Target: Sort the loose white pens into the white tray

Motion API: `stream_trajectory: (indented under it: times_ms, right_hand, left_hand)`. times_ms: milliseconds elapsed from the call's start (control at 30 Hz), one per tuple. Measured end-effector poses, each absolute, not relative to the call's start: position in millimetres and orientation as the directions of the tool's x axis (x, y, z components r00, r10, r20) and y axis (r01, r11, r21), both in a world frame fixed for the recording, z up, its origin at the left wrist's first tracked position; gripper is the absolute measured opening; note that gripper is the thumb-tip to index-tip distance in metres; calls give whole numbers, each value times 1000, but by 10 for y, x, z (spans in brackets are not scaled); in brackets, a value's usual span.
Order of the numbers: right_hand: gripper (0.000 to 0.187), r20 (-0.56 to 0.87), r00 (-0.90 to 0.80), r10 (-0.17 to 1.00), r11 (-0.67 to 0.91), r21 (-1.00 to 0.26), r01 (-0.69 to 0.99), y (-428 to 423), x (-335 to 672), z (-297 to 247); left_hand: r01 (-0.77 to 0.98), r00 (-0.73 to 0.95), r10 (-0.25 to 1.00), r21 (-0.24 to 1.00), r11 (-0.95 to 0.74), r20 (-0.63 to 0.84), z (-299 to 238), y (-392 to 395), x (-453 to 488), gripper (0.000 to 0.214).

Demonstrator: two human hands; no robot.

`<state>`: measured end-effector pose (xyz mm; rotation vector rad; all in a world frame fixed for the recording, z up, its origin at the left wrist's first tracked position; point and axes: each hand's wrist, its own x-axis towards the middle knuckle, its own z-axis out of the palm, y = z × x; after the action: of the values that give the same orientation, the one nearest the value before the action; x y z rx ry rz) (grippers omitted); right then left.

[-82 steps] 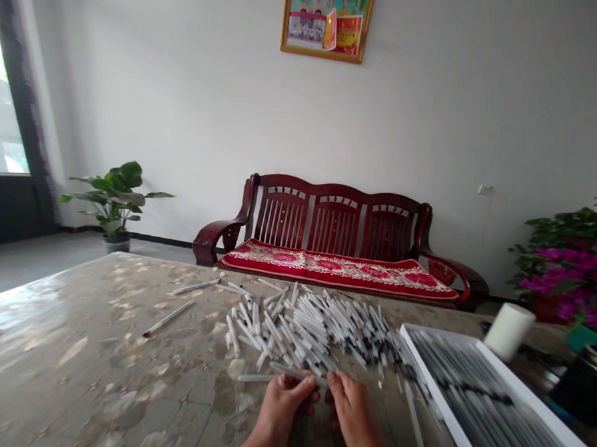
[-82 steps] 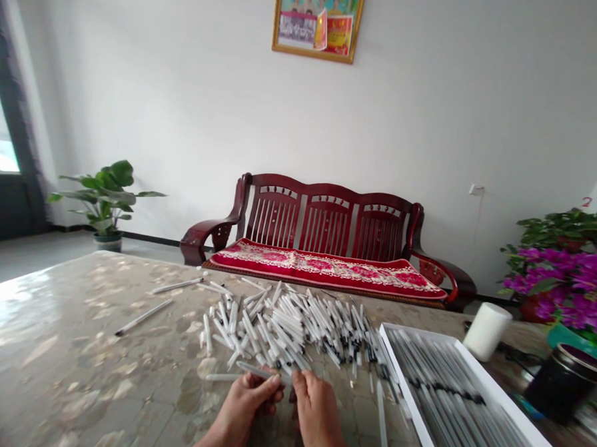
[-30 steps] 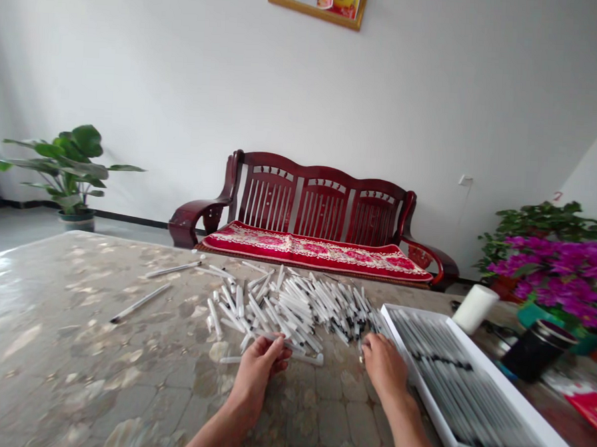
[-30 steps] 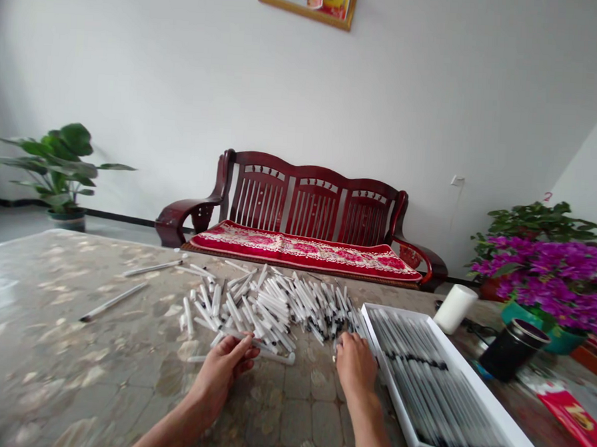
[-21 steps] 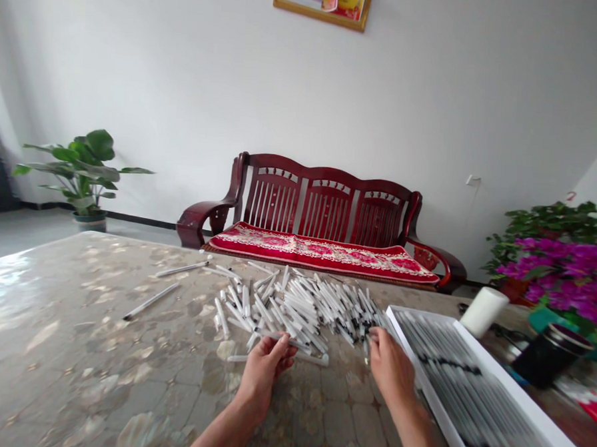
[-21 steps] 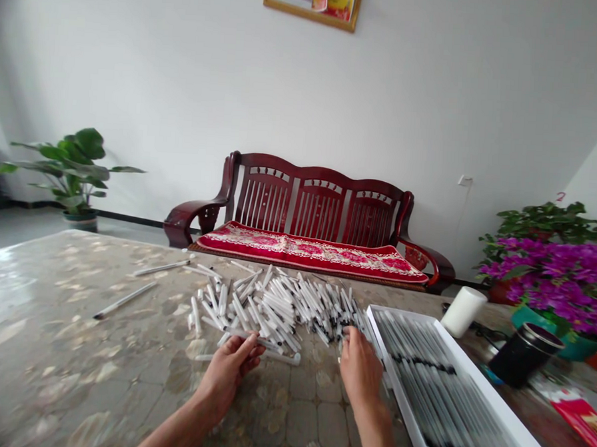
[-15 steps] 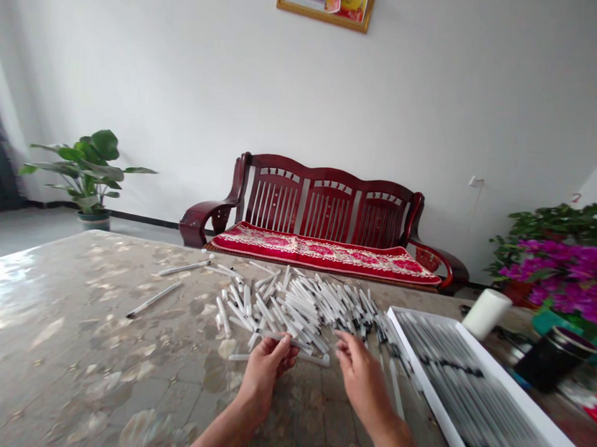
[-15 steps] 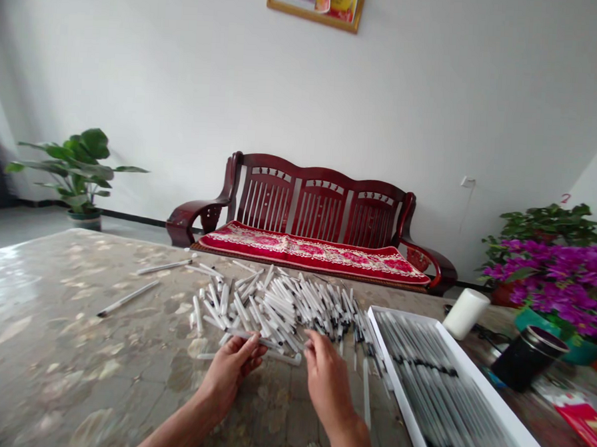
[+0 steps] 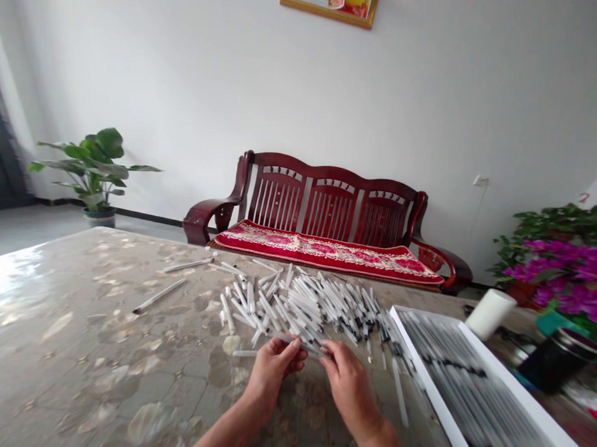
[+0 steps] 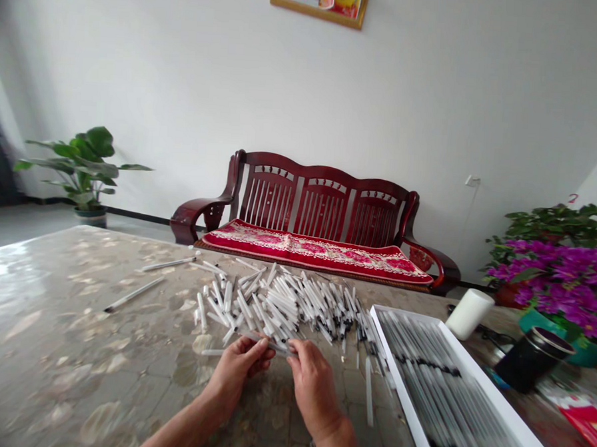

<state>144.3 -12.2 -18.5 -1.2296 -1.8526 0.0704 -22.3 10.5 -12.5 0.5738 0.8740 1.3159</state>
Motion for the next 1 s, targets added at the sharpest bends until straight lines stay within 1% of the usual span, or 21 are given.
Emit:
stream_trajectory:
  times_ms: [100,167,267,367,433,500,600,700,767,833,900,967,1000]
  right_hand:
    - [19,629,-90,772,506,-523,686,-127,1417,-193]
    - [18,584,-27,811,465,-617,635,-124,1404,-201]
    - [21,425,76,902,344,-813,470,-109,1388,-194]
    - [29,222,111,969,193,-956,222,-99,1380,-149]
    - [35,102,103,989,93,-992,85,-104,1382,-104]
    - [41,2,81,997,2,-1000,0,-118,1388,-61]
    - [46,-96,40,995,-91,-990,-109,-143,1398,-7]
    - [48,-115,-5,993,-112,-949,-293,-163,1402,84]
    - [48,-68,-78,995,-96,-890,-446,-178,1399,182]
    - [52,13,-159,987,-77,-837,-542,-195,1384,280]
    - [54,64,-219,974,-64,-844,-533,-201,1352,330]
    - [47,72,-226,971,-43,-884,-465,-187,1304,311]
    - [42,68,-204,977,-29,-897,-442,-172,1279,281]
  left_hand:
    - [-581,33,977,791,190,-211,-125,86,-220,47]
    - [-583,35,979,792,182,-199,-117,67,-220,48]
    - [-571,37,986,806,156,-165,-89,36,-215,48]
    - [-545,55,994,831,109,-95,-57,13,-202,47]
    - [-523,70,997,850,68,-37,-47,6,-194,45]
    - [-506,83,997,862,35,8,-49,3,-191,44]
    - [-504,94,995,864,16,37,-67,-6,-191,42]
    - [-557,87,996,829,50,-2,-74,-31,-184,41]
    - [-628,76,995,772,103,-71,-64,-49,-175,37]
    - [-698,65,986,699,153,-152,-48,-61,-166,29]
    - [-740,64,976,646,187,-209,-33,-67,-157,21]
    - [-738,117,964,628,246,-241,-28,-74,-147,18]
    - [-728,143,960,630,268,-243,-29,-79,-142,19]
